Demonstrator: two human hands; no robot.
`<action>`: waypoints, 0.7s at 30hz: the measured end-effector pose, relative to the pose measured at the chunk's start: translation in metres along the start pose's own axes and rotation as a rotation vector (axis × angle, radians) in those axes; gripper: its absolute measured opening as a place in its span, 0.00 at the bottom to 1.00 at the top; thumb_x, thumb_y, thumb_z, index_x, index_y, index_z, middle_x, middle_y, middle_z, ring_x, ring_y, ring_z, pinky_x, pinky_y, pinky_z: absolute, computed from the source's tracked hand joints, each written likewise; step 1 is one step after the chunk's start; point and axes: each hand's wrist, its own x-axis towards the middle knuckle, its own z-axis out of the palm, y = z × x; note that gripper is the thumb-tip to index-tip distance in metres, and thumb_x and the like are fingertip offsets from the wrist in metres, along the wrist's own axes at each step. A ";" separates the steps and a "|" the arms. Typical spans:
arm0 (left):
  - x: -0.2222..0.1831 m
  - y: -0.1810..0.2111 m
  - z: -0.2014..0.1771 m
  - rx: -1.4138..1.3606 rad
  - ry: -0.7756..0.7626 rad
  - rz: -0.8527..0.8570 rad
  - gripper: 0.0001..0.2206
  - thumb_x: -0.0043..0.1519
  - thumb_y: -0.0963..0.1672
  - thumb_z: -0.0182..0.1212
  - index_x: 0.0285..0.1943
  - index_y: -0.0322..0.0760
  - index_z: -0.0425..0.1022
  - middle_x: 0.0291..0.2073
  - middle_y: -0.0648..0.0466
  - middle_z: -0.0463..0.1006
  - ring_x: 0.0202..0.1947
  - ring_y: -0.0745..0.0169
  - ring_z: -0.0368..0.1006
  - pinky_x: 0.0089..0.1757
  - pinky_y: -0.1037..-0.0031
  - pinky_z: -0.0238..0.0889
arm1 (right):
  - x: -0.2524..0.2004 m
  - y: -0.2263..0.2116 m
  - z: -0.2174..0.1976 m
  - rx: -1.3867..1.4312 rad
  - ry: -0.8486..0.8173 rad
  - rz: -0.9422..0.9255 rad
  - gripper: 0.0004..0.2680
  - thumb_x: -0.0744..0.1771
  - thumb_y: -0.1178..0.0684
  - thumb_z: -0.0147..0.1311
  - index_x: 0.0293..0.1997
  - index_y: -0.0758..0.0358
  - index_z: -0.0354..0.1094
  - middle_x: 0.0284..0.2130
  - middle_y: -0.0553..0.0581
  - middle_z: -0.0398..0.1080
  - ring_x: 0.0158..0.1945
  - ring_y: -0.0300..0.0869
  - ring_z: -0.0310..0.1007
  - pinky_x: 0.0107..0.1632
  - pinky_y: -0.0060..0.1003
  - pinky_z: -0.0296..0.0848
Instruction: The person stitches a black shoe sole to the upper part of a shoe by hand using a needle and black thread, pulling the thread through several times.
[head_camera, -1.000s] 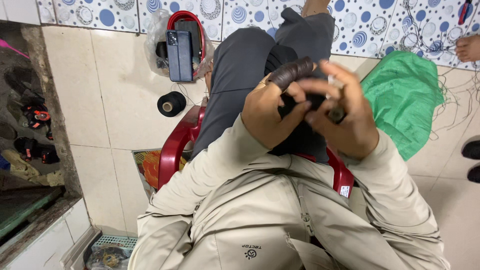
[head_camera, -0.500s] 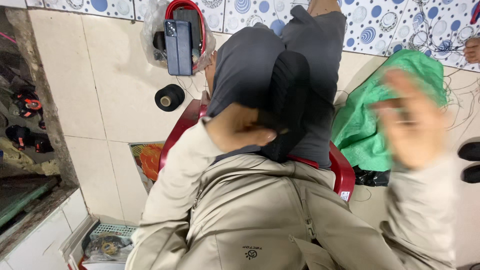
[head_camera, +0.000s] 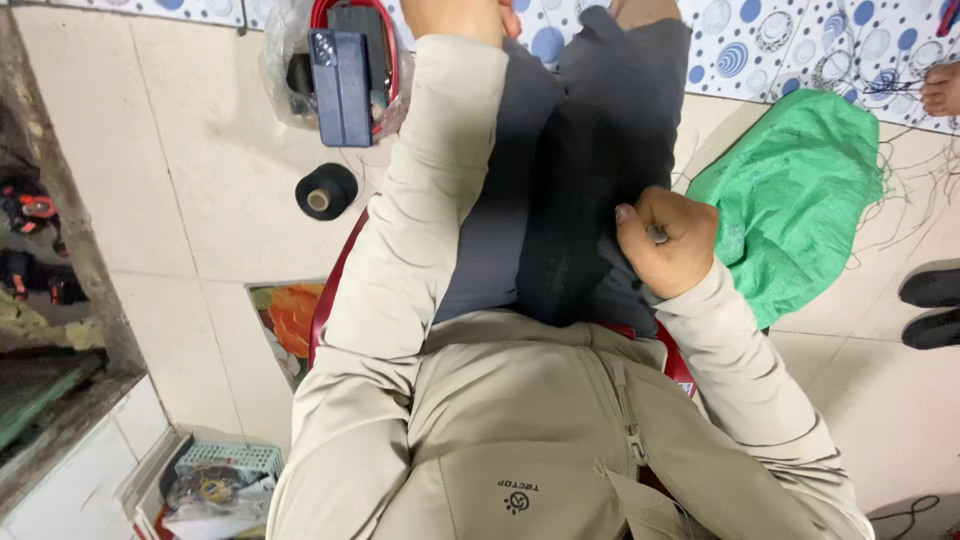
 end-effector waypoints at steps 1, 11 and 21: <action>-0.003 -0.001 -0.013 0.010 -0.051 -0.029 0.13 0.51 0.46 0.44 0.22 0.34 0.71 0.15 0.52 0.74 0.18 0.69 0.72 0.27 0.80 0.68 | -0.001 -0.001 -0.001 -0.026 0.008 0.056 0.14 0.63 0.57 0.50 0.17 0.60 0.48 0.13 0.51 0.48 0.19 0.39 0.44 0.25 0.36 0.47; -0.030 -0.072 -0.187 1.037 0.019 -0.058 0.17 0.58 0.52 0.59 0.46 0.39 0.74 0.34 0.50 0.77 0.34 0.50 0.71 0.37 0.61 0.63 | 0.000 -0.052 -0.083 -0.444 -0.202 -0.076 0.13 0.67 0.56 0.52 0.58 0.60 0.66 0.37 0.58 0.68 0.31 0.46 0.68 0.32 0.42 0.70; -0.138 -0.065 -0.011 0.589 -0.178 0.366 0.31 0.45 0.54 0.71 0.57 0.49 0.63 0.30 0.66 0.70 0.26 0.70 0.67 0.33 0.77 0.64 | 0.007 -0.045 -0.063 -0.762 -0.258 -0.251 0.14 0.69 0.44 0.48 0.62 0.34 0.62 0.24 0.42 0.62 0.21 0.40 0.62 0.17 0.35 0.53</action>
